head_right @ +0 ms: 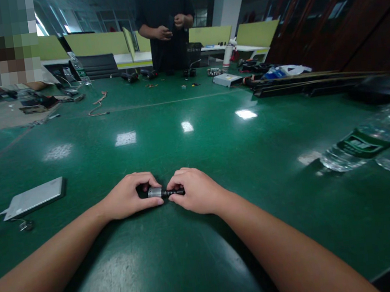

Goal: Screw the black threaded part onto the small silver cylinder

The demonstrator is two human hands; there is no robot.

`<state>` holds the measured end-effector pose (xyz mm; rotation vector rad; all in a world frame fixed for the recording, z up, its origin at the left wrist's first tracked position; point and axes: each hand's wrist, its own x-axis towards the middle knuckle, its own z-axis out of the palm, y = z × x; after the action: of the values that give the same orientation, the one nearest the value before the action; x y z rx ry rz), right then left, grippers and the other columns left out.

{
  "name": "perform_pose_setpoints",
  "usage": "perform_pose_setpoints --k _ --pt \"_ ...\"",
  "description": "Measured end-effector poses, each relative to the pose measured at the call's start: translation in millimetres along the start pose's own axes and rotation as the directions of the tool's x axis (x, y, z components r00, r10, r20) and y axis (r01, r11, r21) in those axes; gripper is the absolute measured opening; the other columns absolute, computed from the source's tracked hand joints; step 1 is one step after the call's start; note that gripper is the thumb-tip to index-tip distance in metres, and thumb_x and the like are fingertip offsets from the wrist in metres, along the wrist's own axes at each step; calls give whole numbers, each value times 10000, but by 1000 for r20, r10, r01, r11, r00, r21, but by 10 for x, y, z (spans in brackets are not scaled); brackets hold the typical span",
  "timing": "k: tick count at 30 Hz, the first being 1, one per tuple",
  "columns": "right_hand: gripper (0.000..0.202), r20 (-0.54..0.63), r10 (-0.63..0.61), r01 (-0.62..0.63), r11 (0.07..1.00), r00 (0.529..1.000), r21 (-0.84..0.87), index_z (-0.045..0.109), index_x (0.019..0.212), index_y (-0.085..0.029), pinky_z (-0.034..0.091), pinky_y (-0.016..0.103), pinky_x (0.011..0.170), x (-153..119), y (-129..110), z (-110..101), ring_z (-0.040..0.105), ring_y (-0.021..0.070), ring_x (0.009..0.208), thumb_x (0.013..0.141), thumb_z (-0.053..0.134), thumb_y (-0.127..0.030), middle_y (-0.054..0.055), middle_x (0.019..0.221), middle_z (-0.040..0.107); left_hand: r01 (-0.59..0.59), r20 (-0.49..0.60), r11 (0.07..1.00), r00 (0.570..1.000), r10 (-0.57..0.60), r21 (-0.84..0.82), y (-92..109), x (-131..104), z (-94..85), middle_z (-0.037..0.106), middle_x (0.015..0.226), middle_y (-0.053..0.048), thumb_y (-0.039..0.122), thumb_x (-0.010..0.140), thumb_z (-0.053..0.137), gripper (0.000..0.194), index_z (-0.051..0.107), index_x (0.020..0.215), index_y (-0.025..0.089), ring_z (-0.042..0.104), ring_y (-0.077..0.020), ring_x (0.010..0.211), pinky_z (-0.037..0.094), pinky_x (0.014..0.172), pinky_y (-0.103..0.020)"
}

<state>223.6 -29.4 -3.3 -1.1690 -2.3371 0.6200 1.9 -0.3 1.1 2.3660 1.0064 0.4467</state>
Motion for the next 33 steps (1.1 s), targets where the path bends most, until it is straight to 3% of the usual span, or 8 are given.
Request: perform_pose_setpoints --k 33 --pt "103 69 64 -61 997 996 -39 745 861 -173 440 264 669 -64 75 -181 583 133 708 770 723 -215 28 777 668 3 3 1000 1000 -3 14 7 -8 -8 639 764 -5 431 756 751 277 700 851 175 555 -145 682 374 628 -241"
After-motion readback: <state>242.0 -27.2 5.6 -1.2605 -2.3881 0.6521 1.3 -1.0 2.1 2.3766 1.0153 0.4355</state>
